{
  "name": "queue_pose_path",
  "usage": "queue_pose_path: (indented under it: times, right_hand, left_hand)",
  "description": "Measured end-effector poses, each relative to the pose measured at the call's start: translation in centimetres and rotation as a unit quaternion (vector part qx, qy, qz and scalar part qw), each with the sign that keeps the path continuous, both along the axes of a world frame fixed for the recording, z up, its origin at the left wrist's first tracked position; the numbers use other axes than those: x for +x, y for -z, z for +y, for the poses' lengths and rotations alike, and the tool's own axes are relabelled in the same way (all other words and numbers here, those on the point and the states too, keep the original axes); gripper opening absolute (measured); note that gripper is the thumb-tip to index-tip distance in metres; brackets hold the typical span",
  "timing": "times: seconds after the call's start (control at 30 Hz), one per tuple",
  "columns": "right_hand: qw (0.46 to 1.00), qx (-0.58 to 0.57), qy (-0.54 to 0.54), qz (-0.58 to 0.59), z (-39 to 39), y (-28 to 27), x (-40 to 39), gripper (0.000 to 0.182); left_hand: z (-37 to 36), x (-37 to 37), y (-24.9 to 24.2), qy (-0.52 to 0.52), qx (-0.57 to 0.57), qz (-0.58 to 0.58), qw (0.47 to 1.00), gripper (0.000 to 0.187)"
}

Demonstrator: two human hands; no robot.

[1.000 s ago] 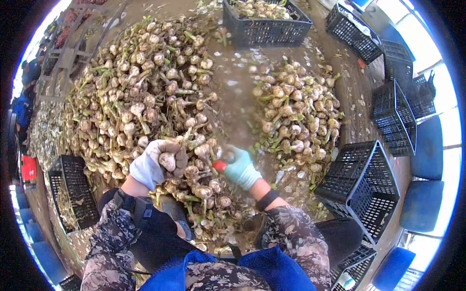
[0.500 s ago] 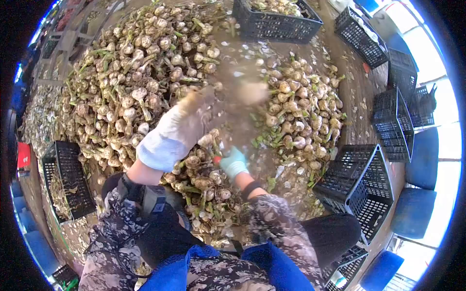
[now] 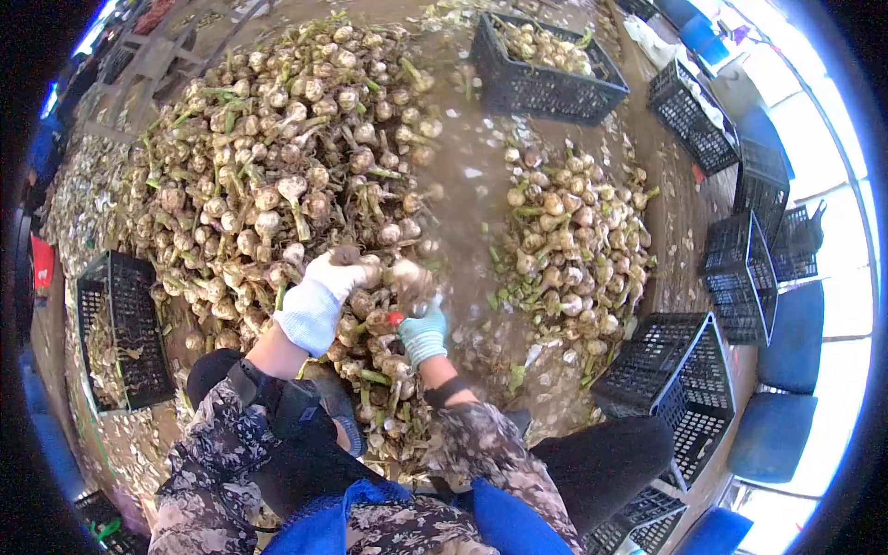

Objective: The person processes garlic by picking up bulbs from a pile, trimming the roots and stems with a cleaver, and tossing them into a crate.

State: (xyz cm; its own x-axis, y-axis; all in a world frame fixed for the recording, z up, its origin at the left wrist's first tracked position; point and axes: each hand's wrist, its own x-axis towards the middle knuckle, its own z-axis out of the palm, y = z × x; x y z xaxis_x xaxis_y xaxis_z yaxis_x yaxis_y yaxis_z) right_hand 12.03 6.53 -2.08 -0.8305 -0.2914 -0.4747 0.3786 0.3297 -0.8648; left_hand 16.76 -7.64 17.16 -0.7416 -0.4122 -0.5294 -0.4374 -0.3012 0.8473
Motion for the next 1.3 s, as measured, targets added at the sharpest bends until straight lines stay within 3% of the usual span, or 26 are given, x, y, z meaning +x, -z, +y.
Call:
queue_pose_path:
  times: [0.07,0.1,0.13,0.2,0.23,0.3,0.33,0.37,0.43,0.47,0.5,0.53,0.6,0.7,0.83,0.9,0.93,0.97,1.0,1.07,1.1,1.13,1.2,1.27,1.3]
  right_hand:
    - [0.986,-0.042,-0.057,0.152,-0.3,-6.5,-0.1,0.044]
    - [0.981,-0.06,-0.09,0.164,-0.3,-8.8,-0.2,0.044]
    - [0.974,-0.079,-0.121,0.175,-0.3,-11.2,0.0,0.044]
    - [0.963,-0.061,-0.222,0.14,0.3,-15.0,0.4,0.039]
    - [0.965,-0.13,-0.196,0.12,1.0,-14.9,-0.1,0.039]
    - [0.967,-0.217,-0.127,0.051,3.1,-16.1,-2.5,0.039]
    - [0.972,-0.1,-0.15,0.15,3.4,-19.5,-2.9,0.04]
    - [0.957,0.026,-0.163,0.24,3.7,-22.9,-3.3,0.04]
    - [0.874,0.074,-0.265,0.401,4.2,-24.9,-2.7,0.034]
    - [0.833,0.096,-0.31,0.448,3.8,-26.2,-1.9,0.031]
    - [0.828,0.131,-0.338,0.428,3.6,-27.1,-1.2,0.028]
    - [0.82,0.166,-0.367,0.407,3.4,-27.5,-0.8,0.026]
    - [0.771,0.204,-0.398,0.453,2.9,-27.4,-1.2,0.022]
    - [0.77,0.222,-0.422,0.424,2.9,-26.7,-1.3,0.023]
    - [0.778,0.222,-0.424,0.407,3.2,-25.4,-0.7,0.03]
    - [0.779,0.214,-0.417,0.416,3.2,-25.4,-0.4,0.029]
    - [0.781,0.259,-0.423,0.378,3.1,-25.3,-0.9,0.03]
    - [0.78,0.302,-0.428,0.342,3.0,-25.0,-1.8,0.031]
    - [0.777,0.342,-0.431,0.305,3.1,-24.7,-2.8,0.033]
    - [0.764,0.43,-0.429,0.22,5.8,-23.3,-6.0,0.037]
    - [0.803,0.392,-0.389,0.225,5.1,-23.0,-6.3,0.038]
    - [0.831,0.359,-0.368,0.214,5.0,-22.5,-5.5,0.038]
    - [0.868,0.267,-0.35,0.231,4.7,-22.9,-4.3,0.037]
    - [0.86,0.188,-0.374,0.291,3.0,-25.1,-1.9,0.034]
    - [0.847,0.166,-0.384,0.327,2.4,-25.4,-0.9,0.033]
  left_hand:
    - [-0.3,0.1,1.5,0.044,-0.087,-0.122,0.988,0.043]
    - [-0.4,0.4,2.7,0.043,-0.078,-0.06,0.994,0.048]
    - [0.0,0.8,2.1,-0.001,0.103,0.102,0.989,0.045]
    - [0.0,1.2,1.5,0.001,0.111,0.189,0.976,0.044]
    - [0.3,1.7,-0.2,-0.018,0.228,0.232,0.946,0.047]
    - [0.1,1.0,0.3,-0.034,0.14,0.208,0.968,0.049]
    - [0.0,0.6,0.7,-0.044,0.097,0.194,0.975,0.05]
    - [0.1,0.1,0.5,-0.138,0.285,0.198,0.928,0.048]
    - [0.5,1.5,0.3,0.019,0.019,0.247,0.969,0.047]
    - [0.3,2.2,0.3,0.101,-0.116,0.263,0.952,0.046]
    - [-1.1,1.0,6.4,0.266,-0.326,0.301,0.856,0.04]
    - [-1.0,3.1,6.7,0.172,0.088,0.336,0.922,0.03]
    - [1.7,3.1,3.5,0.039,0.16,0.316,0.934,0.031]
    - [1.8,3.1,5.0,0.172,-0.074,0.27,0.944,0.033]
    - [2.6,5.3,2.0,0.182,-0.202,0.293,0.917,0.039]
    - [2.5,5.2,2.1,0.19,-0.172,0.306,0.917,0.038]
    - [2.3,5.2,1.7,0.194,-0.156,0.311,0.917,0.038]
    - [2.1,4.8,0.0,0.211,-0.253,0.267,0.906,0.04]
    - [2.4,4.7,-3.7,0.183,-0.266,0.33,0.887,0.045]
    - [1.8,5.0,-4.0,0.134,-0.393,0.323,0.851,0.053]
    - [1.9,4.6,-3.3,0.061,-0.327,0.236,0.913,0.052]
    - [1.5,4.6,-4.8,0.06,-0.226,0.219,0.947,0.052]
    - [1.0,4.3,-4.2,0.061,-0.353,0.175,0.917,0.053]
    - [1.1,3.6,-2.4,0.024,-0.346,0.289,0.892,0.044]
    - [0.7,3.9,-2.4,0.154,-0.404,0.171,0.885,0.041]
